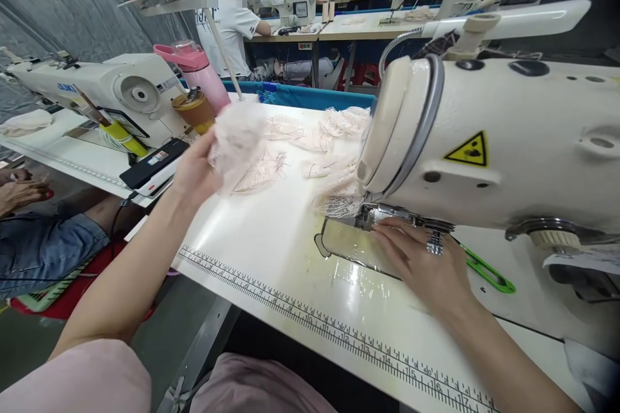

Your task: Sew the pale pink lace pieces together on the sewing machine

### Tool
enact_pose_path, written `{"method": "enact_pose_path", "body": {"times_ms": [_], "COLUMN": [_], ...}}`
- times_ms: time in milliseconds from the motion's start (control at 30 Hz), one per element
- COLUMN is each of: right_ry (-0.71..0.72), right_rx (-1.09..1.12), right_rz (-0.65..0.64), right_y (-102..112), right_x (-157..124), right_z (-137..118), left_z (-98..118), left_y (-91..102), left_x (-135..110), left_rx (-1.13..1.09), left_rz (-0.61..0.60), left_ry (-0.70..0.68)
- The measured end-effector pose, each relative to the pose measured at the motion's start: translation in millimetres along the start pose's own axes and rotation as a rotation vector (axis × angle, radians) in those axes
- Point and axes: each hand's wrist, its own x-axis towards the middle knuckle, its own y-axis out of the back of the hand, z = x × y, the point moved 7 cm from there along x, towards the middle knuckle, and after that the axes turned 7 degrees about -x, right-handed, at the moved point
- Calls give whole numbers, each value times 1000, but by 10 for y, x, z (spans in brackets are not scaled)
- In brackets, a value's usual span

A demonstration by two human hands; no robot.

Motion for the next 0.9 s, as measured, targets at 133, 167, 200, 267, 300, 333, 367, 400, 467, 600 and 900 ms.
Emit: {"method": "enact_pose_path", "body": {"times_ms": [133, 167, 200, 267, 300, 333, 367, 400, 467, 600, 900], "right_ry": [27, 22, 18, 40, 65, 105, 157, 218, 332, 363, 210], "right_rx": [-69, -69, -66, -49, -23, 17, 75, 142, 275, 456, 355], "right_rz": [61, 68, 78, 84, 62, 23, -26, -77, -154, -105, -67], "right_y": [81, 91, 101, 105, 87, 57, 23, -9, -38, 75, 89], "right_x": [29, 27, 22, 8, 3, -1, -4, -9, -18, 12, -25], "right_z": [-45, -45, -48, -83, -117, -167, -231, -306, -450, -530, -278], "left_z": [-285, -295, -292, -272, -276, -294, -322, -356, -431, -494, -428], "left_y": [-916, -1070, -1148, -1124, -1054, -985, -935, -909, -920, -898, -1299], "left_x": [-498, -619, -691, -708, -687, -668, -655, -647, -648, -642, -763], "left_rx": [239, 333, 422, 626, 739, 865, 990, 1100, 1239, 1213, 1096], "left_rz": [-594, -702, -723, -564, -443, -348, -289, -270, -320, -373, -465], "left_ry": [95, 25, -51, -173, -191, -193, -193, -200, -234, -242, -376]}}
